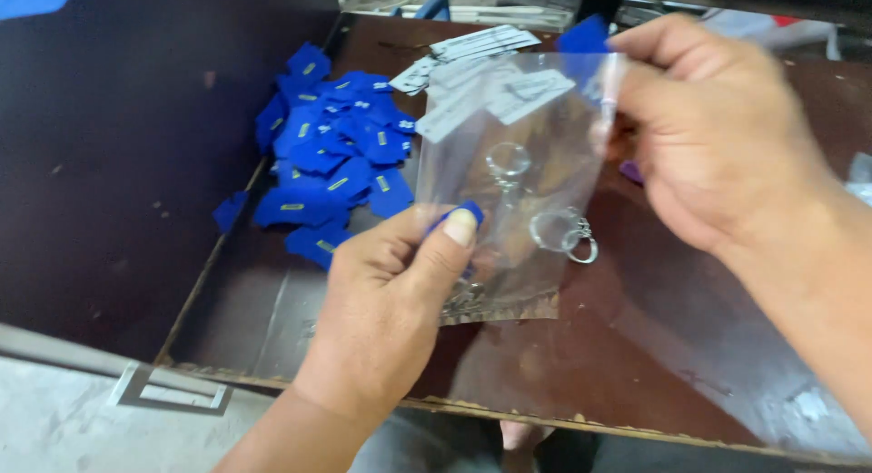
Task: Manually assembling keychains by placing tags and rings into small plastic bags and sealing them with a stapler.
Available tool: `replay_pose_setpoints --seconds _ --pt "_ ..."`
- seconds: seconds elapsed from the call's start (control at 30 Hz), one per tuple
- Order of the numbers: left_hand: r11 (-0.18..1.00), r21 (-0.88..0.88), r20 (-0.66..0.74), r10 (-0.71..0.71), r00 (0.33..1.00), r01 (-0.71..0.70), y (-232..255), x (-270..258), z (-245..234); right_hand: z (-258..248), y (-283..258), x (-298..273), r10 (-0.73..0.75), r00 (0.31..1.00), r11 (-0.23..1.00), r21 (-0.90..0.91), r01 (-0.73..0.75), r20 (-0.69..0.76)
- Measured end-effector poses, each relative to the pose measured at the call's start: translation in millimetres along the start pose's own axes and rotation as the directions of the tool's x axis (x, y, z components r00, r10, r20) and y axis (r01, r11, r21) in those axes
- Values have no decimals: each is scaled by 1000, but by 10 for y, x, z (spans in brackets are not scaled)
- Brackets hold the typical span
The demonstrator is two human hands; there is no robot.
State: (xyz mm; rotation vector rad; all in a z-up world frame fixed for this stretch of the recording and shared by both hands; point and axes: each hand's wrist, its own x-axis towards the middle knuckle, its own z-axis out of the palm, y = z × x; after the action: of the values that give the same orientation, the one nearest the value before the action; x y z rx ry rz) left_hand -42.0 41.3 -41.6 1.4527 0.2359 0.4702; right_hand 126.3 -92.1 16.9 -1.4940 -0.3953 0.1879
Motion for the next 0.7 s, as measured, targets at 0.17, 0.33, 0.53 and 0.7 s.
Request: replay_pose_setpoints --seconds 0.17,0.33,0.53,0.7 --pt "956 199 -61 -209 976 217 316 49 229 -566 -56 -150 -182 981 972 -160 170 -69" --pt "953 141 -115 -254 960 269 368 170 449 -718 -114 -293 -296 948 932 -254 259 -119" --pt "848 377 -240 -299 924 372 311 252 453 -728 8 -354 -168 971 961 -247 123 -170" --pt "824 377 -240 -355 903 424 440 290 503 -712 53 -418 -84 966 983 -182 39 -246"
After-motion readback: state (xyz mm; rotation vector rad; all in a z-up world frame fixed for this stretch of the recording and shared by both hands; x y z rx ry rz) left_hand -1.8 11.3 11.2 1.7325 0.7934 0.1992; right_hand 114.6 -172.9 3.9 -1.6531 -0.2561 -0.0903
